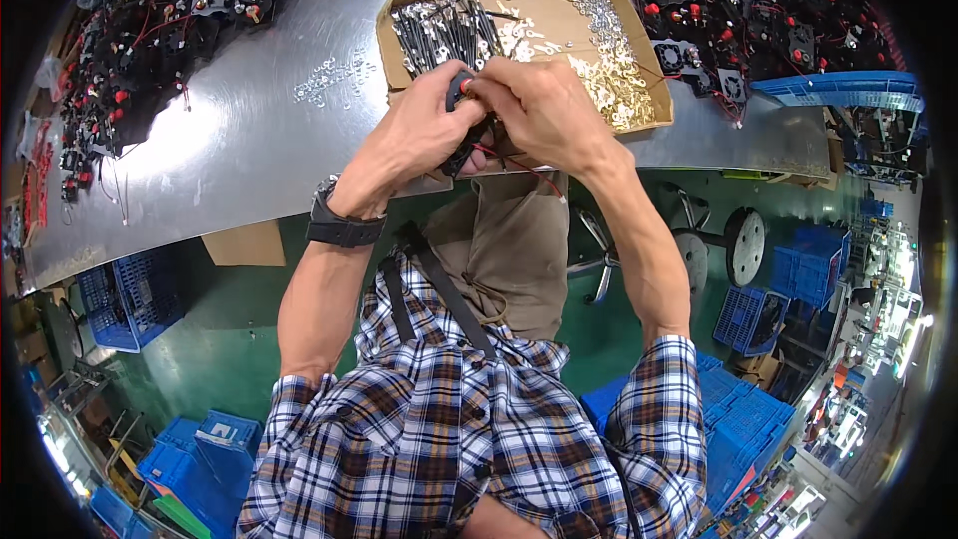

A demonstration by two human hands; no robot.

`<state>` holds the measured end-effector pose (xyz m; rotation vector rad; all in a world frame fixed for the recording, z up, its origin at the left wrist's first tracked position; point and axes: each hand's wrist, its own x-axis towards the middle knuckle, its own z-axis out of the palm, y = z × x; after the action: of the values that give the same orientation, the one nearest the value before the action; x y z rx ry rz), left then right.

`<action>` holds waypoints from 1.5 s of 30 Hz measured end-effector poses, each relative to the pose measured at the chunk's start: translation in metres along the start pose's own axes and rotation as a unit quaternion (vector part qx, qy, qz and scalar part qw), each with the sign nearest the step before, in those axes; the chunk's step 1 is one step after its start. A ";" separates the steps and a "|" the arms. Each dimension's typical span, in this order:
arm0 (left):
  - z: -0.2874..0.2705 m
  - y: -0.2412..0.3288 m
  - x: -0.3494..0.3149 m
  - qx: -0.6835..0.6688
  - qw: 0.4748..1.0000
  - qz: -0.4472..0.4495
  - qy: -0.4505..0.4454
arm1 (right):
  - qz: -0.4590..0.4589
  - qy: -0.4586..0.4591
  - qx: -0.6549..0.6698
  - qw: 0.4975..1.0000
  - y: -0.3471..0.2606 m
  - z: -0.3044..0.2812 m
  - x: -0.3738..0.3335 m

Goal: The recorder is assembling small electronic modules by connecting multiple wires and organizing them in a parts tray at a factory workbench.

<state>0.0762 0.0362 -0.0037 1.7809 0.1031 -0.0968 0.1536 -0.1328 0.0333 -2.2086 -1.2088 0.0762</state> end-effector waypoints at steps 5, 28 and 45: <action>-0.001 0.016 -0.006 -0.127 0.986 -0.092 -0.047 | 0.015 0.028 0.044 0.999 0.007 -0.005 0.001; -0.001 0.010 -0.005 -0.083 0.992 -0.085 -0.032 | 0.052 -0.049 0.070 0.995 0.009 0.006 0.010; -0.001 0.005 -0.003 -0.044 0.997 -0.055 -0.037 | 0.075 0.053 0.049 0.995 -0.005 0.014 0.001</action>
<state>0.0736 0.0360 0.0013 1.6820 0.1508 -0.2346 0.1459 -0.1231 0.0250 -2.1843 -0.9607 0.0758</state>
